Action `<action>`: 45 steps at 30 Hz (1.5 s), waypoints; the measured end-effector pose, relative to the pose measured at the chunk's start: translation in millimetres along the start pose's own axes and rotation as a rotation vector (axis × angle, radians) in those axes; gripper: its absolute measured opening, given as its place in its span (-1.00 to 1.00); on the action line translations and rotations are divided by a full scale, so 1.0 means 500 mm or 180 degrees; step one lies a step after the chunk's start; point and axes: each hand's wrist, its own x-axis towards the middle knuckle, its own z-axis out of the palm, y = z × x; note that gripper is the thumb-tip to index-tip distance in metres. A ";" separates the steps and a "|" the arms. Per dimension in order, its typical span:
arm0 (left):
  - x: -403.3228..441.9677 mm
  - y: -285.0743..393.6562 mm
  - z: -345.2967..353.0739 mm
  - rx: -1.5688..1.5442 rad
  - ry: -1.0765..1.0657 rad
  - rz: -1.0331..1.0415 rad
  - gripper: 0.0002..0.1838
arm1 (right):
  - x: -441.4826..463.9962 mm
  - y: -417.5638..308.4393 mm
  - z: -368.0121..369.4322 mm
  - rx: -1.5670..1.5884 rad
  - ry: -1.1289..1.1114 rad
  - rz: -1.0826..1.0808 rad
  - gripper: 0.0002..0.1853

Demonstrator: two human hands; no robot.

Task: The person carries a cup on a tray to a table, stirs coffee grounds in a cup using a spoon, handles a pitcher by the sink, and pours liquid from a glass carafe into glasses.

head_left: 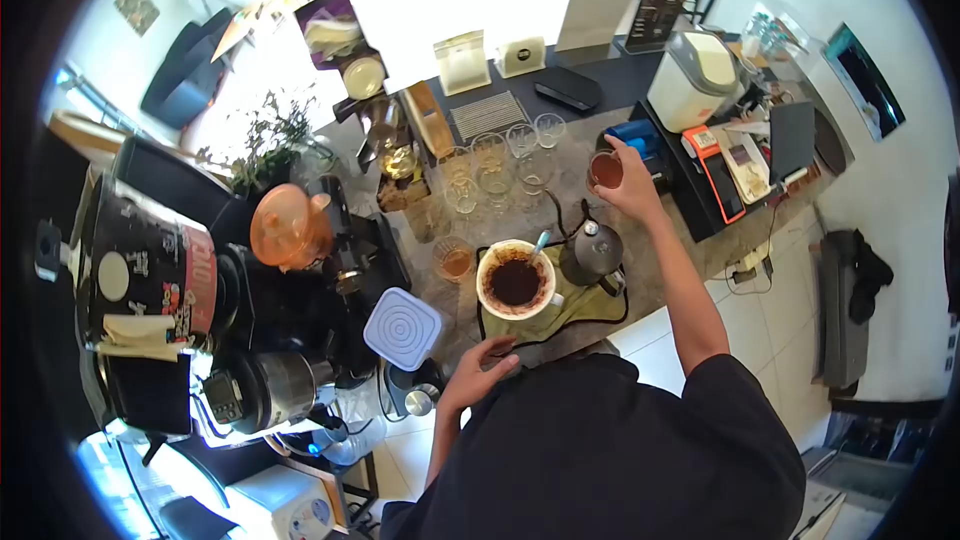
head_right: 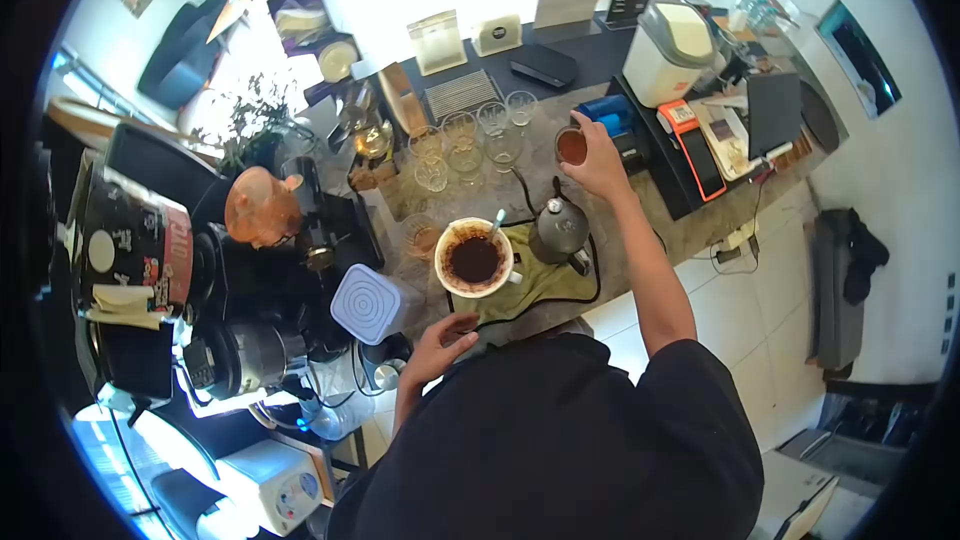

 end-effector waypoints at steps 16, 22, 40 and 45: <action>0.239 0.165 0.465 -0.0922 -0.2232 0.0093 -0.29 | -0.513 -0.021 -0.414 0.0075 0.0718 0.0522 0.02; 0.321 0.178 0.772 -0.1792 -0.2542 -0.0626 -0.18 | -0.719 0.072 -0.526 0.0019 0.0989 0.0801 0.02; 0.510 0.212 1.359 -0.1190 -0.3376 -0.1763 -0.32 | -0.959 0.404 -0.819 -0.0668 0.1715 0.2173 0.03; 0.651 0.238 1.505 -0.0719 -0.3547 -0.1667 -0.37 | -0.941 0.566 -0.912 -0.0906 0.1585 0.2250 0.05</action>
